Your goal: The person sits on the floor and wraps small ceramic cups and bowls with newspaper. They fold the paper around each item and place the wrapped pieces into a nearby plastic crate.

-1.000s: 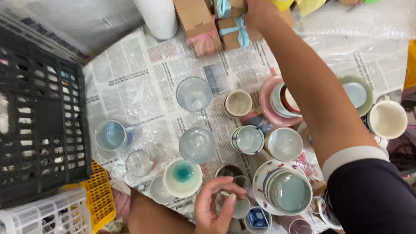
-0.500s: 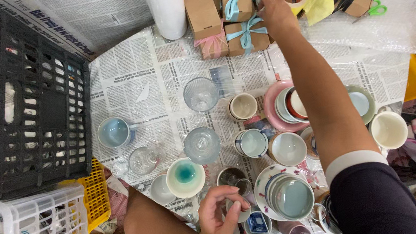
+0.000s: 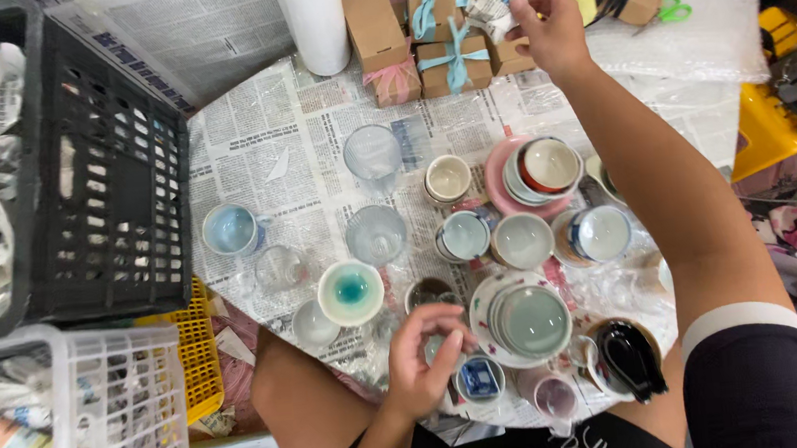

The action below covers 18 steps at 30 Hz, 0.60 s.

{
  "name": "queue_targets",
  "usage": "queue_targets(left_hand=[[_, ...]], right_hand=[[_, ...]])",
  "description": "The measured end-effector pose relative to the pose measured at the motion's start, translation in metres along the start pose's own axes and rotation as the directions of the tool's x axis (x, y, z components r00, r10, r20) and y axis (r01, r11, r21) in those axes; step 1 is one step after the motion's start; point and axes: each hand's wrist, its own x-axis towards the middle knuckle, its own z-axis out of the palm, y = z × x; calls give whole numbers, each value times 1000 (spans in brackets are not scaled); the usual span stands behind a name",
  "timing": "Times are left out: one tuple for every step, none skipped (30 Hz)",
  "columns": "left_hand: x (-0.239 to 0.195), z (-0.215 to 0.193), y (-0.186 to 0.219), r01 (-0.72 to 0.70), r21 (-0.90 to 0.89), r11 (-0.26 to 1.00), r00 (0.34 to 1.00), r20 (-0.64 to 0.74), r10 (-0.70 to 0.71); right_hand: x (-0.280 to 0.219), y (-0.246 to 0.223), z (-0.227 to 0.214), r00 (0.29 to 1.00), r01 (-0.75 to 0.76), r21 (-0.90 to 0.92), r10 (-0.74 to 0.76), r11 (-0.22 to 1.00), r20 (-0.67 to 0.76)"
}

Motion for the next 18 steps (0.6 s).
queue_targets(left_hand=[[0,3,2,5,26,1000,1000,13,-6],[-1,3,4,1,39,999,999,39,-2],[-2,1,6,-4,51,999,998,66,1],[-4,1,8,-6,63,998,996,87,1],[-6,1,10,-7,-2,1000,997,79,7],[-8,3,10,-12,-67,998,998,66,17],[-10,4,11,-18,-133,991,998,54,26],[-12,5,12,-36,-122,992,999,2,36],[-11,5,13,-53,-111,992,998,-51,47],[-14,8,13,-64,-104,993,992,-111,52],[-18,9,14,-90,-143,986,992,-102,75],[-22,10,15,-111,-185,976,991,-94,95],[-27,12,13,-133,-226,965,989,-86,116],[-36,14,9,-121,-277,953,993,-34,116],[-45,16,2,-107,-327,939,993,18,119],[-61,17,-6,-85,-376,923,991,65,118],[-79,16,-15,-60,-362,930,992,84,97],[-93,14,-23,-44,-349,936,990,109,87]], right_hand=[[-14,-17,-2,1000,-4,-7,4,1000,-4],[-30,-33,-3,1000,-7,-13,7,1000,-8],[-49,-49,-2,997,67,-19,-66,998,33],[-72,-64,-1,988,137,-21,-135,990,79],[-97,-78,0,971,206,-20,-202,978,124],[-126,-91,3,967,218,10,-218,976,135],[-161,-101,6,961,230,41,-234,972,145],[-198,-109,10,965,206,62,-213,977,150],[-235,-116,14,969,182,83,-193,980,156],[-272,-121,18,957,198,159,-226,967,183],[-306,-124,23,944,210,234,-259,949,206],[-339,-126,31,924,223,296,-298,929,239],[-366,-127,37,903,231,358,-337,905,268],[-392,-126,40,882,217,353,-338,910,329],[-415,-125,42,857,205,348,-340,915,388],[-439,-123,46,830,183,345,-333,920,447],[-460,-122,51,817,230,310,-356,923,454],[-476,-121,54,799,288,271,-386,919,461]])
